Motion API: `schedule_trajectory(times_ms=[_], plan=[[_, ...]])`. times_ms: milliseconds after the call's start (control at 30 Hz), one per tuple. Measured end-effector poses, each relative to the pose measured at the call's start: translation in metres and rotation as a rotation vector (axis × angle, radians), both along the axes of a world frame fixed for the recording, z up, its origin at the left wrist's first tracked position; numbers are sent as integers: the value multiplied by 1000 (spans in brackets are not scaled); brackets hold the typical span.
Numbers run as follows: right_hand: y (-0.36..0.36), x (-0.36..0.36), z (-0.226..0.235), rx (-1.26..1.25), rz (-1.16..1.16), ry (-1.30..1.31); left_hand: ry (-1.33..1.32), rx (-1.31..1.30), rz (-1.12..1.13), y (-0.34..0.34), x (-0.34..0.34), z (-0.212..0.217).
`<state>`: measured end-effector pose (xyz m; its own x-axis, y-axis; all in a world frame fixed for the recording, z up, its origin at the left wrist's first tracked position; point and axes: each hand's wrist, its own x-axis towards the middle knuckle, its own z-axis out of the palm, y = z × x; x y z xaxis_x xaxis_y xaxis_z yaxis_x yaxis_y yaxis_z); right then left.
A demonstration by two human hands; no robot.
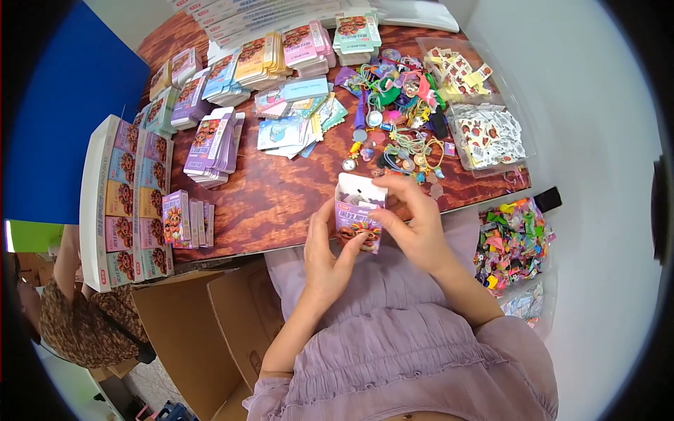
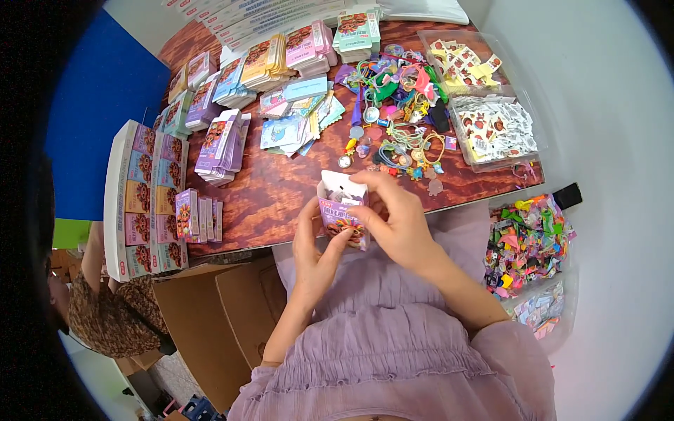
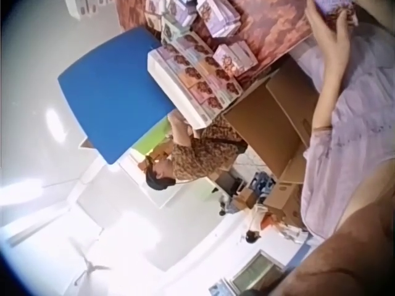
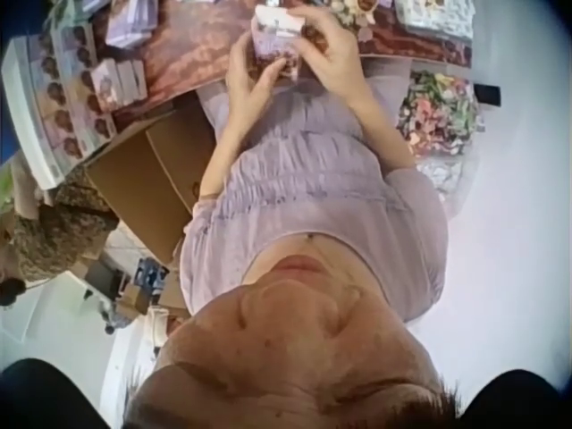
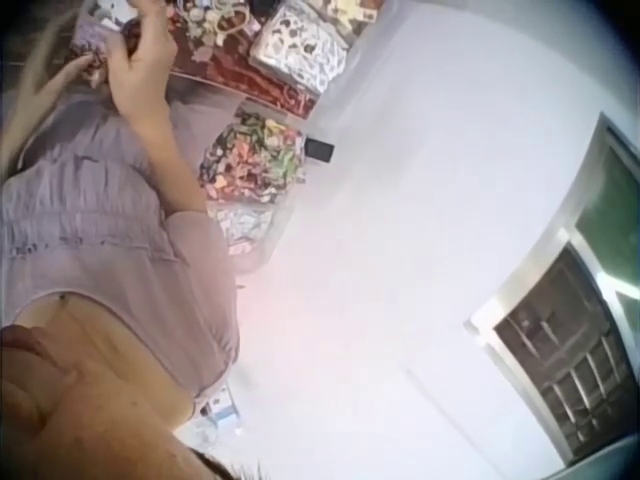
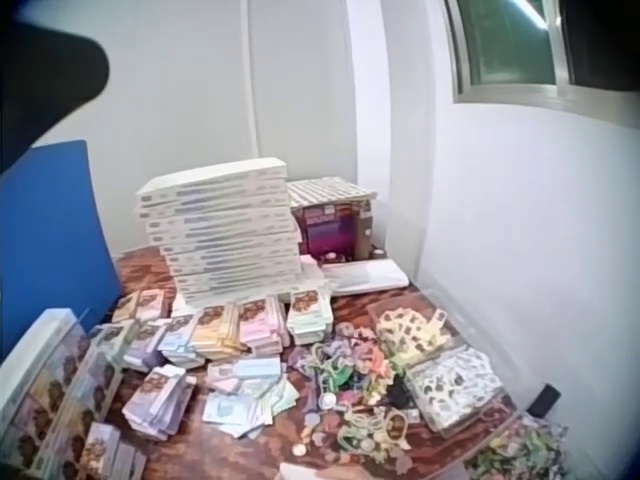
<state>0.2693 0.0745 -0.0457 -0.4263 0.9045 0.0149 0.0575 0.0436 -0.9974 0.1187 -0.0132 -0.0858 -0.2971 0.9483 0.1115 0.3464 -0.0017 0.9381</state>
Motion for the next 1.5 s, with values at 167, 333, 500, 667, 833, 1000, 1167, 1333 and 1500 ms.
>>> schedule_trajectory(times_ms=[167, 333, 500, 667, 833, 1000, 1167, 1333, 1500], plan=[[16, 15, -5, 197, 148, 56, -173, 84, -30, -5, 11, 13], [19, 29, -1, 264, 225, 64, -61, 87, -146, -9, 20, 8], [4, 31, 0, 183, 23, 172, -184, 165, -60, -4, 28, 7], [14, 53, -25, 260, 225, 75, -44, 123, -95, -3, 31, 17], [3, 50, -25, 119, 62, 190, -79, 51, -131, -5, 36, 13], [3, 66, -27, 65, 64, 252, -385, 84, -142, 1, 35, 12], [7, 73, -24, 151, 132, 139, -372, -13, -206, 1, 38, 17], [9, 69, -27, 224, 74, 59, -394, -2, -157, 1, 43, 5], [13, 57, -19, 254, 10, 19, -335, -49, -164, 6, 34, -4]])
